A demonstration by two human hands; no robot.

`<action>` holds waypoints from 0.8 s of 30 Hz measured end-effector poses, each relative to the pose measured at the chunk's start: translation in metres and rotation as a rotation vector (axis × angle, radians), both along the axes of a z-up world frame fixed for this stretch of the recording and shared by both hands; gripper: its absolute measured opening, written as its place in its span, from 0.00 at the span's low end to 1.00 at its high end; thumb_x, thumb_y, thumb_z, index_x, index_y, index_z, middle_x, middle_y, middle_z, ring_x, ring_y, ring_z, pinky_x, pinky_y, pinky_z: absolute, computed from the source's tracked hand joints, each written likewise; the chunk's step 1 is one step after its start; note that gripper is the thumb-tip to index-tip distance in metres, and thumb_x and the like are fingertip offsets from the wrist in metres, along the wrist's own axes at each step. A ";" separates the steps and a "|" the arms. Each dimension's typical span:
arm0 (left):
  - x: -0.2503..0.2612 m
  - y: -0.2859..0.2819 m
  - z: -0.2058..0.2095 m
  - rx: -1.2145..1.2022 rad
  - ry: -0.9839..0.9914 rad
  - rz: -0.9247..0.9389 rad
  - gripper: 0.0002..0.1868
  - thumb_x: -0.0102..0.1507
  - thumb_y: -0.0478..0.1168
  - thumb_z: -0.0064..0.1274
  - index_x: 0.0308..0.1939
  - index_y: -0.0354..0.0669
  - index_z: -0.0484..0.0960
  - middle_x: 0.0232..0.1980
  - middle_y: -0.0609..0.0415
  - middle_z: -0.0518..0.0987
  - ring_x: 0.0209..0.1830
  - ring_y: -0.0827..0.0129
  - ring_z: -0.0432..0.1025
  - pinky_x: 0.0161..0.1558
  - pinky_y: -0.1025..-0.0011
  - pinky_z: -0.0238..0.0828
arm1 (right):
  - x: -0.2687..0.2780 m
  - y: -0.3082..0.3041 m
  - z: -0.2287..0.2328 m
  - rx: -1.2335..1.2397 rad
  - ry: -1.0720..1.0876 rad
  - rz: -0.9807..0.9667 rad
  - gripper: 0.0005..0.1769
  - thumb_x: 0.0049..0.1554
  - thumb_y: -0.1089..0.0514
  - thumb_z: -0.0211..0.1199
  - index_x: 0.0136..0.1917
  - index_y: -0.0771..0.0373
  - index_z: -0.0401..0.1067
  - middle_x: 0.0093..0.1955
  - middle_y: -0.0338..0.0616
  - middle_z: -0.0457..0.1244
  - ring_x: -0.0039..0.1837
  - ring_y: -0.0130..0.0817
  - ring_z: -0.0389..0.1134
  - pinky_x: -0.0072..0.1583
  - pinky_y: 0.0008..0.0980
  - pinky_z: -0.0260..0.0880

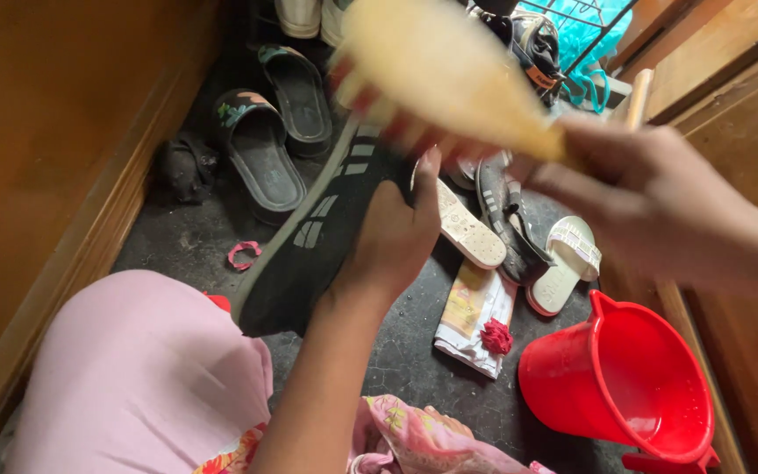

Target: The person sits on the floor and scrubs a black slide sandal with a wooden brush. They hold the shoe in their left hand and vigorously brush the sole and upper surfaces with the brush in their right hand. The person rotates the shoe to clean different areas, including the heel and the strap.

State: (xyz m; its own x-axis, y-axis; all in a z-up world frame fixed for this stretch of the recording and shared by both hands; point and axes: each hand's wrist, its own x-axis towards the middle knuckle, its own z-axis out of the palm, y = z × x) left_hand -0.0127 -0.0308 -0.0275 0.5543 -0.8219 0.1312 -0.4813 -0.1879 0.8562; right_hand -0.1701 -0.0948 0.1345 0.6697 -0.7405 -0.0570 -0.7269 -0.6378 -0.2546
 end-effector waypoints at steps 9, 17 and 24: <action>-0.002 -0.004 -0.026 -0.054 -1.079 0.146 0.16 0.66 0.49 0.48 0.41 0.41 0.85 0.45 0.41 0.82 0.49 0.48 0.76 0.54 0.53 0.70 | 0.032 0.013 0.030 -0.027 0.457 -0.179 0.23 0.61 0.37 0.60 0.64 0.46 0.80 0.30 0.45 0.61 0.32 0.36 0.64 0.39 0.39 0.64; 0.006 0.012 -0.026 0.120 -0.291 -0.018 0.16 0.69 0.45 0.43 0.42 0.42 0.85 0.44 0.42 0.82 0.48 0.48 0.78 0.53 0.53 0.73 | 0.044 0.014 0.027 -0.102 0.450 -0.351 0.26 0.66 0.36 0.54 0.52 0.60 0.74 0.29 0.53 0.60 0.33 0.41 0.63 0.38 0.42 0.64; -0.003 -0.016 -0.097 -0.515 -1.074 0.308 0.21 0.62 0.45 0.51 0.60 0.53 0.79 0.62 0.48 0.79 0.67 0.52 0.70 0.65 0.45 0.66 | 0.039 0.070 0.019 -0.178 0.911 0.098 0.22 0.60 0.29 0.48 0.55 0.42 0.69 0.29 0.41 0.65 0.34 0.35 0.70 0.42 0.32 0.68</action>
State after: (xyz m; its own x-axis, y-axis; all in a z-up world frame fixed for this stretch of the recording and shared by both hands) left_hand -0.0160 -0.0465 -0.1242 0.1263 -0.3936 0.9106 -0.9826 -0.1758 0.0603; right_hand -0.1316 -0.0248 0.1535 0.4826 -0.7311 -0.4823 -0.5391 -0.6819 0.4943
